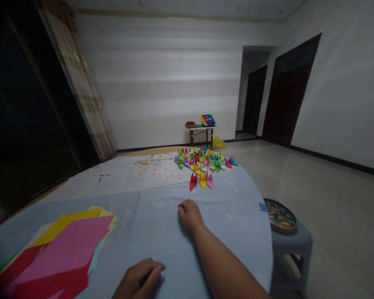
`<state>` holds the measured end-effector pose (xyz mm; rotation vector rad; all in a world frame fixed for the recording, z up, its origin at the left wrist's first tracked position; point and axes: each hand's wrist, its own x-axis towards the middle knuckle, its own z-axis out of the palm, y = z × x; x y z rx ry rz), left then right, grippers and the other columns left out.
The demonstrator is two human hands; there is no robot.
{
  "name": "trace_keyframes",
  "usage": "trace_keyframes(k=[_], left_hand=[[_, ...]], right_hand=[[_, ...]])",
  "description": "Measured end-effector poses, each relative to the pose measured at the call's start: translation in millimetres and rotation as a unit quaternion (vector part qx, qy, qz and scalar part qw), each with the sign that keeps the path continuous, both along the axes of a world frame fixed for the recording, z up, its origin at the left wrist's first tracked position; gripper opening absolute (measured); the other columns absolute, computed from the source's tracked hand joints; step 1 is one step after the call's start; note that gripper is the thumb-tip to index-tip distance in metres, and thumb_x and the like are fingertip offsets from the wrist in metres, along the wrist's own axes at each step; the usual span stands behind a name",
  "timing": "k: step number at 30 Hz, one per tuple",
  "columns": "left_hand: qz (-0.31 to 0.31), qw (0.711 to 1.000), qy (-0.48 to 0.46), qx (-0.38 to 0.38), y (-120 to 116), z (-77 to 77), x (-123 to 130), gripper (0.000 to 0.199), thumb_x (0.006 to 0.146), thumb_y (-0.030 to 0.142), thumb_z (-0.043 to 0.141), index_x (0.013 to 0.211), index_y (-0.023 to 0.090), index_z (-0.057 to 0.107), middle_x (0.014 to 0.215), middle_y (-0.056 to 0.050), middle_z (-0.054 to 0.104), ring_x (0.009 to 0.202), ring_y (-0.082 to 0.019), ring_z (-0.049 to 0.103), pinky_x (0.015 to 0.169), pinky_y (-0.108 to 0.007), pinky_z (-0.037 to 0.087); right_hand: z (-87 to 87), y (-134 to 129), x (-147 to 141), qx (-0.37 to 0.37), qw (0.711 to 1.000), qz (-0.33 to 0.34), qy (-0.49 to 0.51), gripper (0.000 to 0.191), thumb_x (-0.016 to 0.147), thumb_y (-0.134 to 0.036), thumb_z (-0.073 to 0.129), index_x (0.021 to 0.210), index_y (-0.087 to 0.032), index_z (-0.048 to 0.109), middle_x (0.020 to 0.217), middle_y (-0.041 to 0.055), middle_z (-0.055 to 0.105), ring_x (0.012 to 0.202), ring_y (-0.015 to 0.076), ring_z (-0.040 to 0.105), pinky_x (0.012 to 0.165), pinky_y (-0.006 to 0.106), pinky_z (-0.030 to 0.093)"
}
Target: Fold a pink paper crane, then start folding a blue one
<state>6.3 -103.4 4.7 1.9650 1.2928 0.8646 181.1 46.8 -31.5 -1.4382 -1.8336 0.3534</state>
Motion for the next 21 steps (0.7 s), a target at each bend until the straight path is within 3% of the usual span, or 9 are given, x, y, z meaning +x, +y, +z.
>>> trace_keyframes(k=[7, 12, 17, 21], left_hand=[[0.024, 1.0, -0.001, -0.003, -8, 3.0, 3, 0.035, 0.085, 0.032, 0.04, 0.07, 0.016, 0.067, 0.065, -0.003, 0.063, 0.066, -0.015, 0.057, 0.066, -0.023, 0.04], [0.04, 0.999, -0.015, -0.013, 1, 1.6, -7, 0.031, 0.083, 0.03, 0.043, 0.075, 0.015, 0.068, 0.069, -0.003, 0.065, 0.068, -0.014, 0.059, 0.067, -0.022, 0.041], [0.092, 0.996, 0.016, 0.011, 18, 12.5, -39, 0.032, 0.085, 0.033, 0.041, 0.076, 0.016, 0.066, 0.071, -0.003, 0.065, 0.07, -0.014, 0.059, 0.065, -0.022, 0.042], [0.15, 0.981, 0.086, 0.087, 25, 18.9, -76, 0.028, 0.085, 0.031, 0.041, 0.083, 0.018, 0.065, 0.079, -0.004, 0.066, 0.076, -0.016, 0.059, 0.07, -0.024, 0.043]], right_hand=[[-7.2, 0, 3, -0.018, 1.0, 0.023, 0.007, 0.022, 0.076, -0.025, 0.046, 0.079, -0.016, 0.066, 0.082, 0.0083, 0.064, 0.078, 0.0191, 0.056, 0.075, 0.028, 0.041], [-11.1, 5, 5, -0.022, 0.998, 0.057, -0.001, 0.027, 0.076, -0.03, 0.044, 0.082, -0.016, 0.066, 0.084, 0.0079, 0.065, 0.081, 0.0201, 0.057, 0.077, 0.029, 0.042], [-11.8, 6, 6, -0.03, 0.997, 0.062, -0.028, 0.03, 0.077, -0.034, 0.041, 0.083, -0.016, 0.065, 0.084, 0.0074, 0.065, 0.082, 0.0204, 0.058, 0.077, 0.03, 0.042], [-14.8, 9, 7, -0.046, 0.996, 0.066, -0.028, 0.031, 0.077, -0.035, 0.042, 0.084, -0.016, 0.065, 0.087, 0.0078, 0.065, 0.084, 0.0204, 0.058, 0.078, 0.03, 0.043]])
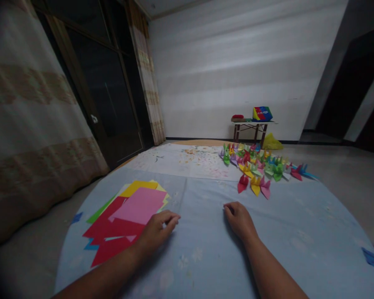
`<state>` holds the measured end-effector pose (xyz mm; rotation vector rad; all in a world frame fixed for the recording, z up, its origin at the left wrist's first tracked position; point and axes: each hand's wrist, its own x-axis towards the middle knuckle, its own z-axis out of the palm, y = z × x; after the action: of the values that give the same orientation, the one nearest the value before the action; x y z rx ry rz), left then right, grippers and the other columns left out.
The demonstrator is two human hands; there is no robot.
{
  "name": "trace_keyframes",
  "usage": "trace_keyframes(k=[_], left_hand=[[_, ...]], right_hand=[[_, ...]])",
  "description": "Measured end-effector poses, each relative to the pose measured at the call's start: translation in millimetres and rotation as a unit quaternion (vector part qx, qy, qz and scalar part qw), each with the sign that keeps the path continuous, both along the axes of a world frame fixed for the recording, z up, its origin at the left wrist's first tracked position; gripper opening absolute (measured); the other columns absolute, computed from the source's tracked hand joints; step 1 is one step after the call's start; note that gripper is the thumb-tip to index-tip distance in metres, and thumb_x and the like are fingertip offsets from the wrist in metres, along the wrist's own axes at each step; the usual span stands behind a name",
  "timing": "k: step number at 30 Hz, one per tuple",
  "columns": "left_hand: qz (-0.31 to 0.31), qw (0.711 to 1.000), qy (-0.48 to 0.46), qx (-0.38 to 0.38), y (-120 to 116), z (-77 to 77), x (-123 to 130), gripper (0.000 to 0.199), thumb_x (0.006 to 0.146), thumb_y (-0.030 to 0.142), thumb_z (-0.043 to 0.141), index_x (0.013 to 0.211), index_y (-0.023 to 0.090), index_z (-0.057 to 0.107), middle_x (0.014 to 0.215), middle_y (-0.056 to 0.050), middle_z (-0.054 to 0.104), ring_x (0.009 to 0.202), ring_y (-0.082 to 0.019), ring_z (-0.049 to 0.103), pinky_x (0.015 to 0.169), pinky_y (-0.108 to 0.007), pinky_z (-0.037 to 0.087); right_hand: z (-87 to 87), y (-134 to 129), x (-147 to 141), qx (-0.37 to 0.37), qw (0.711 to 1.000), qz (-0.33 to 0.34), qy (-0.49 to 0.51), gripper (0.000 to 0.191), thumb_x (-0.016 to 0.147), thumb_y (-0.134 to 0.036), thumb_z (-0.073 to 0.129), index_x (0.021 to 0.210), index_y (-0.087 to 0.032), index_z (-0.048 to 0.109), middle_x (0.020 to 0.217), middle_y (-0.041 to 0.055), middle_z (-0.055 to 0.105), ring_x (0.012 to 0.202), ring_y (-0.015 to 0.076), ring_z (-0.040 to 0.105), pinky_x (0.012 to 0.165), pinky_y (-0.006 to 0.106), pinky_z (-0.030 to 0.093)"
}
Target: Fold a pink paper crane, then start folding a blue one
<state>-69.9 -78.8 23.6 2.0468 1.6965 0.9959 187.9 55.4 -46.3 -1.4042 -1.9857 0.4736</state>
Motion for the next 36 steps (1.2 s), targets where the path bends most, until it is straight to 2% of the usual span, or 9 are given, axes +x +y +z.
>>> trace_keyframes(k=[3, 9, 14, 17, 21, 26, 29, 33, 36], left_hand=[[0.048, 0.99, 0.135, 0.015, 2, -0.6, -31, 0.028, 0.086, 0.03, 0.039, 0.09, 0.02, 0.064, 0.088, -0.004, 0.066, 0.087, -0.016, 0.058, 0.08, -0.026, 0.042], [0.176, 0.961, 0.212, -0.015, 13, -7.4, -102, 0.028, 0.081, 0.025, 0.043, 0.101, 0.017, 0.061, 0.105, -0.008, 0.062, 0.102, -0.021, 0.052, 0.093, -0.035, 0.034], [0.264, 0.925, 0.265, -0.072, 13, -15.8, -148, 0.04, 0.083, 0.033, 0.039, 0.113, 0.012, 0.056, 0.118, -0.014, 0.056, 0.111, -0.025, 0.047, 0.097, -0.039, 0.029], [0.273, 0.911, 0.29, -0.108, 14, -23.5, -156, 0.044, 0.084, 0.039, 0.037, 0.118, 0.016, 0.053, 0.125, -0.012, 0.052, 0.116, -0.025, 0.044, 0.099, -0.039, 0.026], [0.271, 0.902, 0.312, -0.128, 24, -29.6, -152, 0.046, 0.085, 0.041, 0.033, 0.123, 0.019, 0.049, 0.133, -0.01, 0.045, 0.122, -0.025, 0.039, 0.099, -0.042, 0.024], [0.274, 0.895, 0.327, -0.128, 41, -21.4, -155, 0.041, 0.083, 0.04, 0.034, 0.111, 0.021, 0.058, 0.121, -0.009, 0.056, 0.112, -0.024, 0.048, 0.095, -0.039, 0.029], [0.308, 0.883, 0.327, -0.134, 50, -13.8, -168, 0.039, 0.082, 0.036, 0.032, 0.095, 0.018, 0.064, 0.106, -0.012, 0.063, 0.103, -0.026, 0.053, 0.09, -0.039, 0.033], [0.373, 0.864, 0.306, -0.146, 62, -9.4, -193, 0.042, 0.08, 0.032, 0.03, 0.108, 0.014, 0.057, 0.11, -0.017, 0.059, 0.103, -0.031, 0.053, 0.082, -0.044, 0.038], [0.404, 0.854, 0.272, -0.184, 77, -10.2, -214, 0.039, 0.078, 0.031, 0.031, 0.094, 0.015, 0.062, 0.1, -0.018, 0.064, 0.09, -0.033, 0.059, 0.07, -0.046, 0.043]], right_hand=[[-2.0, 2, 1, -0.001, 1.0, 0.008, 0.006, 0.031, 0.077, -0.037, 0.043, 0.085, -0.017, 0.065, 0.088, 0.0076, 0.065, 0.084, 0.021, 0.059, 0.078, 0.03, 0.043], [-2.7, 2, 1, -0.007, 1.0, 0.017, 0.016, 0.032, 0.077, -0.039, 0.043, 0.085, -0.016, 0.065, 0.089, 0.0077, 0.065, 0.085, 0.0212, 0.059, 0.079, 0.03, 0.043], [-3.4, 3, 1, -0.005, 1.0, 0.02, 0.014, 0.033, 0.077, -0.039, 0.043, 0.085, -0.017, 0.065, 0.089, 0.0073, 0.065, 0.085, 0.0208, 0.059, 0.079, 0.03, 0.043], [-3.8, 3, 1, -0.008, 1.0, 0.018, 0.013, 0.032, 0.076, -0.038, 0.043, 0.085, -0.017, 0.066, 0.089, 0.007, 0.066, 0.085, 0.0208, 0.059, 0.079, 0.03, 0.043], [-3.4, 3, 1, -0.007, 1.0, 0.02, 0.007, 0.031, 0.076, -0.038, 0.044, 0.084, -0.017, 0.066, 0.087, 0.007, 0.066, 0.084, 0.021, 0.059, 0.078, 0.03, 0.043], [-4.2, 3, 1, 0.0, 1.0, 0.023, 0.013, 0.031, 0.076, -0.037, 0.044, 0.084, -0.017, 0.065, 0.087, 0.0069, 0.065, 0.084, 0.0209, 0.058, 0.078, 0.03, 0.043], [-5.3, 4, 0, -0.002, 1.0, 0.018, 0.017, 0.03, 0.076, -0.037, 0.044, 0.084, -0.017, 0.065, 0.087, 0.007, 0.065, 0.084, 0.0207, 0.058, 0.079, 0.03, 0.043], [-1.2, 2, -2, -0.001, 1.0, 0.008, 0.017, 0.029, 0.077, -0.035, 0.043, 0.083, -0.016, 0.065, 0.084, 0.0072, 0.064, 0.083, 0.0202, 0.058, 0.078, 0.029, 0.042], [6.7, -2, -6, 0.009, 1.0, -0.004, 0.017, 0.026, 0.077, -0.031, 0.043, 0.082, -0.016, 0.065, 0.082, 0.0068, 0.064, 0.08, 0.0192, 0.057, 0.076, 0.028, 0.042]])
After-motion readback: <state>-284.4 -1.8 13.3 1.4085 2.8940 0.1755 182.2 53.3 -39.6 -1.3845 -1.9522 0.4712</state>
